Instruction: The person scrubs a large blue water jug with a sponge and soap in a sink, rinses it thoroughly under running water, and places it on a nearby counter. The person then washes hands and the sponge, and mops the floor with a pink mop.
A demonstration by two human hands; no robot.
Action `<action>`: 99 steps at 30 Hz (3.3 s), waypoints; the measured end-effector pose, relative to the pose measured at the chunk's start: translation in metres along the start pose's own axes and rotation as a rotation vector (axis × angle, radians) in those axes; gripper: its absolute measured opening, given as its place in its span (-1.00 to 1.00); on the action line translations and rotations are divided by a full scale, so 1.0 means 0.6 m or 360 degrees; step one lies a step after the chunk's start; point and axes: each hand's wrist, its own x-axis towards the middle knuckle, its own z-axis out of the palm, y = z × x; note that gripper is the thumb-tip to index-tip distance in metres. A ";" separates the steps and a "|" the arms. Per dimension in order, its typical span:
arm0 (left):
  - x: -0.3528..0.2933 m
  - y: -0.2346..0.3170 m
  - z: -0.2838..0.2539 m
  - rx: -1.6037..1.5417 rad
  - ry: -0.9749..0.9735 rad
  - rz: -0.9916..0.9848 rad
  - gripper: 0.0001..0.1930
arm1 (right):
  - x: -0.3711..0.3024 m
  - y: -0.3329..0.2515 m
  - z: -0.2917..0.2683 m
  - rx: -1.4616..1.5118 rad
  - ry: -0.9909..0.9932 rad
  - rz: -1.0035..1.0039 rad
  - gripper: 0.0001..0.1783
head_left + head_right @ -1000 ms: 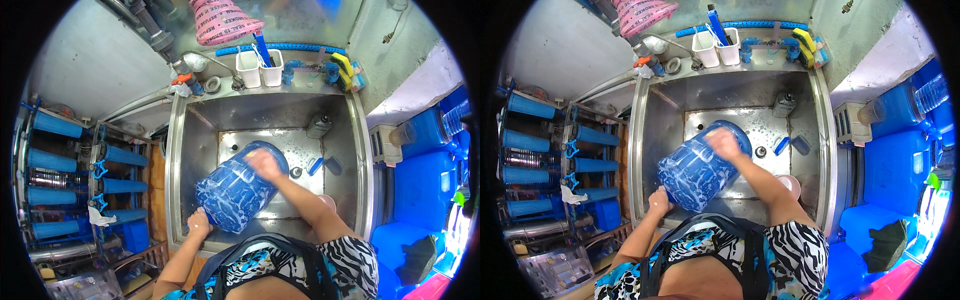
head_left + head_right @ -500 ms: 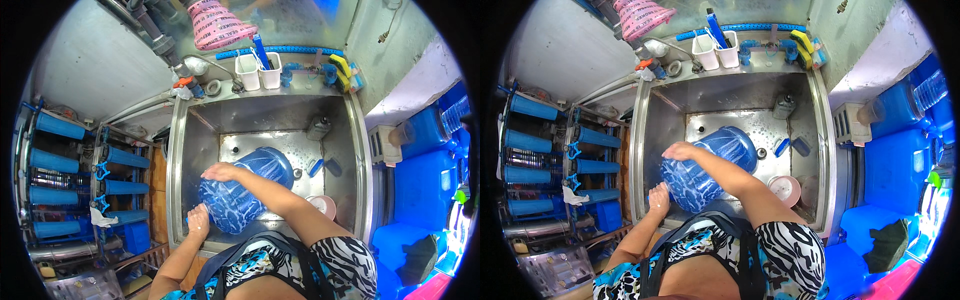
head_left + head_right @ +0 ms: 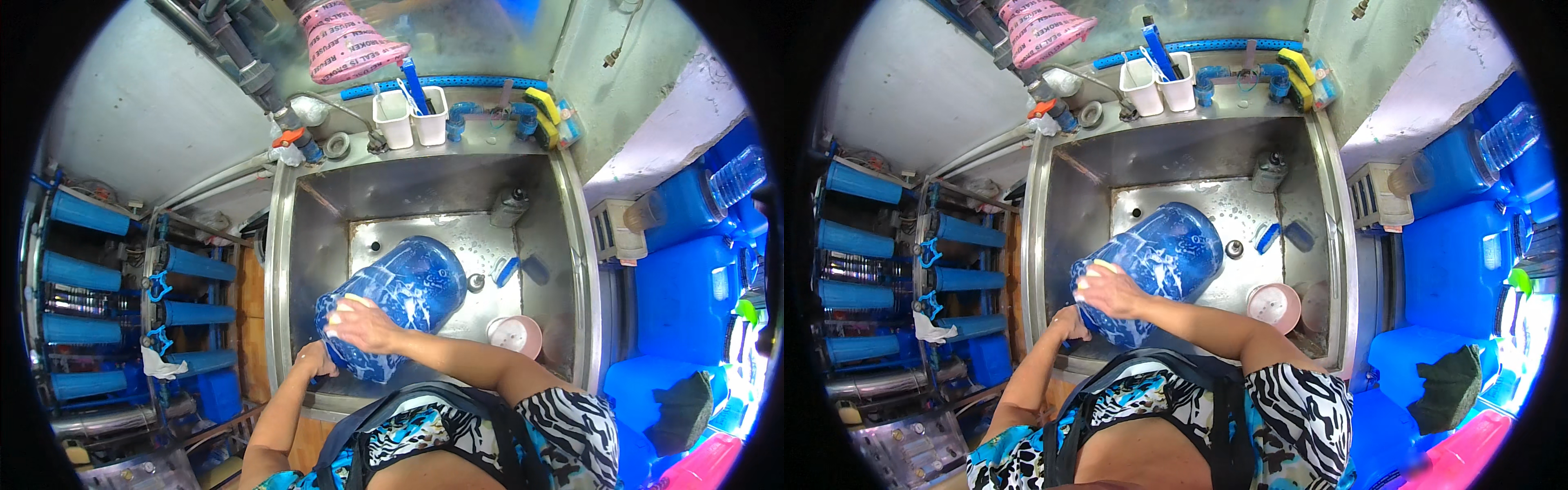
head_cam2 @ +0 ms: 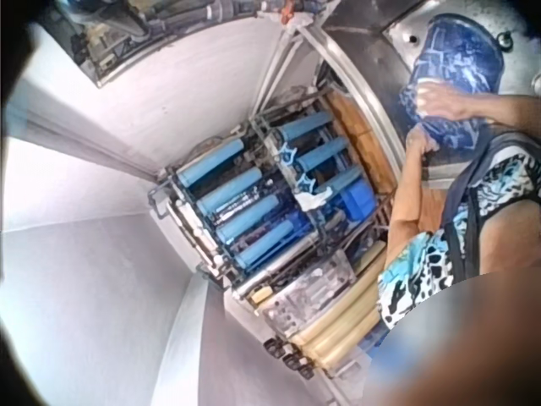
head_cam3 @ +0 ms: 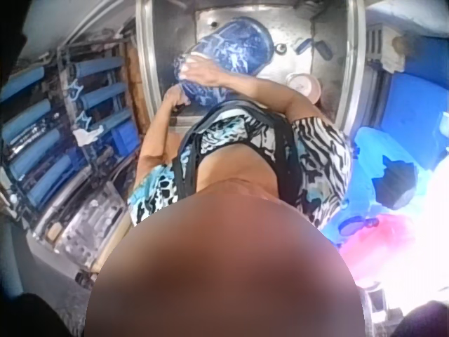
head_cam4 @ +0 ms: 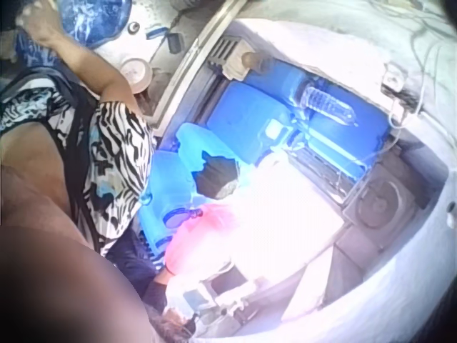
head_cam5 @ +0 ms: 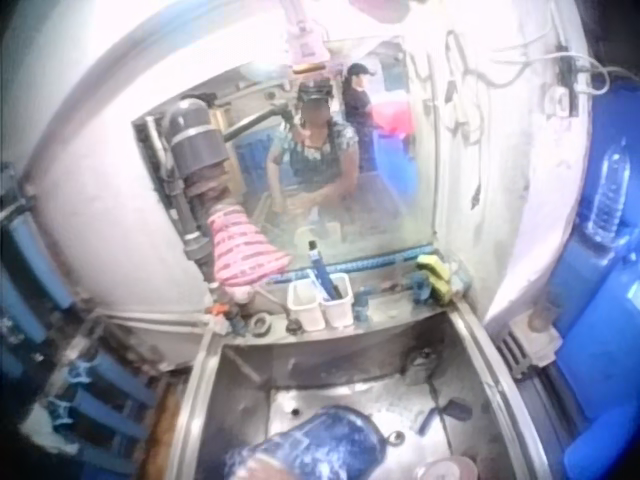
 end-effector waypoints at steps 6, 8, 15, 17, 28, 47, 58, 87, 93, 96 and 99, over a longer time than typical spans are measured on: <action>-0.011 0.006 0.051 0.0181 0.0632 -0.0044 -0.47 | -0.085 0.199 -0.096 -0.0815 -0.0292 0.0661 -0.70; -0.016 0.016 0.082 0.0460 0.0990 -0.0035 -0.47 | -0.113 0.274 -0.135 -0.0808 0.0056 0.1079 -0.72; -0.016 0.015 0.075 0.0326 0.0906 0.0021 -0.48 | 0.042 0.203 -0.074 -0.0636 -0.1013 0.1119 -0.58; -0.015 0.013 0.058 0.0237 0.0698 -0.0042 -0.44 | 0.062 0.105 -0.019 -0.0172 -0.0562 0.0859 -0.68; -0.028 0.028 0.055 0.0172 0.0783 -0.0097 -0.28 | -0.117 0.299 -0.128 -0.0677 0.0053 0.1314 -0.70; -0.033 0.037 0.062 0.0143 0.0806 -0.0189 -0.42 | -0.122 0.270 -0.130 -0.0818 0.0071 0.1340 -0.57; -0.122 0.022 -0.010 0.0101 0.0549 -0.0079 -0.32 | -0.055 -0.048 -0.074 -0.0079 0.0150 -0.0043 -0.62; -0.361 -0.155 -0.023 0.0304 0.1787 0.0697 -0.59 | -0.218 -0.110 -0.266 0.1827 0.0469 0.1988 -0.58; -0.365 -0.173 -0.025 0.0303 0.1852 0.0865 -0.61 | -0.180 -0.218 -0.321 0.1601 0.1085 0.0726 -0.46; -0.353 -0.174 -0.024 0.0296 0.1941 0.1004 -0.61 | -0.085 -0.195 -0.359 0.0253 0.0433 0.0253 -0.67; -0.343 -0.178 -0.022 0.0328 0.1982 0.1011 -0.60 | -0.003 -0.115 -0.371 0.0385 0.0154 0.0386 -0.70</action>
